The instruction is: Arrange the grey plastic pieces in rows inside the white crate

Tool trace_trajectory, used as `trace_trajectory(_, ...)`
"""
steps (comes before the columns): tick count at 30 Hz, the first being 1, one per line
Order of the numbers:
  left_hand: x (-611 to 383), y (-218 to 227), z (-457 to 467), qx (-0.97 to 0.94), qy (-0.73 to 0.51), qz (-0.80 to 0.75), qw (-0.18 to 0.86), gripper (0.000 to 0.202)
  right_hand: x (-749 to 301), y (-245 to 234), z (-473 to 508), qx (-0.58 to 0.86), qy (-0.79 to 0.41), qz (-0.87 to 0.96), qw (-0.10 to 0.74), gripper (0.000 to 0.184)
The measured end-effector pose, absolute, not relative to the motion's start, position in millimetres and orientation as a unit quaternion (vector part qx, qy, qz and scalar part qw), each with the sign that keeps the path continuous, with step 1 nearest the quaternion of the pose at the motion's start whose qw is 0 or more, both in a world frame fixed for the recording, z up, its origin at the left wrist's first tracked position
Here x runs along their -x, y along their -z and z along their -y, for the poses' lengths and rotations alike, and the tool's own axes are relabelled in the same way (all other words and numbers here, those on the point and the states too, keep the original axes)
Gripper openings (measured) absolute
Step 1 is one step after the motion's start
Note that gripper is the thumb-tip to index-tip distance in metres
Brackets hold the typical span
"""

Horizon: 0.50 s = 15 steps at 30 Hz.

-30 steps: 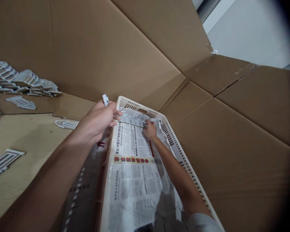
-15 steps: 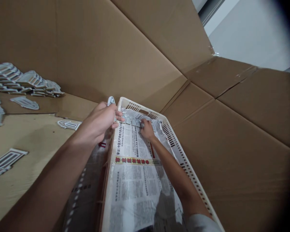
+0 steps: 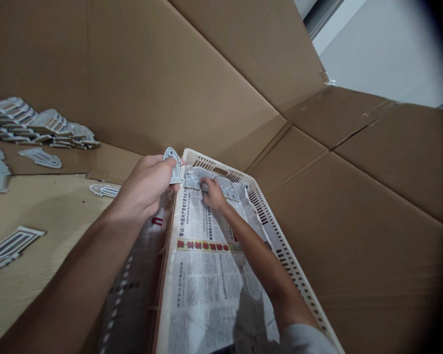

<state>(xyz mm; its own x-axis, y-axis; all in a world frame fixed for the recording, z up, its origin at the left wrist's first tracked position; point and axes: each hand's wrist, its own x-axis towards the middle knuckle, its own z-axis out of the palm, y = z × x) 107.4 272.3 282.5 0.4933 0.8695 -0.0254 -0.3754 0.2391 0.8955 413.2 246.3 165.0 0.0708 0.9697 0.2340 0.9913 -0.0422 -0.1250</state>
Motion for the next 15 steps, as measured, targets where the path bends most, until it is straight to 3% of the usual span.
trace_trajectory(4, -108.5, -280.9, -275.1, -0.433, -0.423, -0.271, 0.748, 0.007, -397.0, -165.1, -255.8, 0.709, 0.034, 0.695, 0.116, 0.074)
trace_trajectory(15, -108.2, -281.8, -274.0, -0.44, -0.45, -0.276, 0.726, 0.008, -360.3, -169.2, -277.4, 0.668, 0.007, 0.737, 0.097, 0.069)
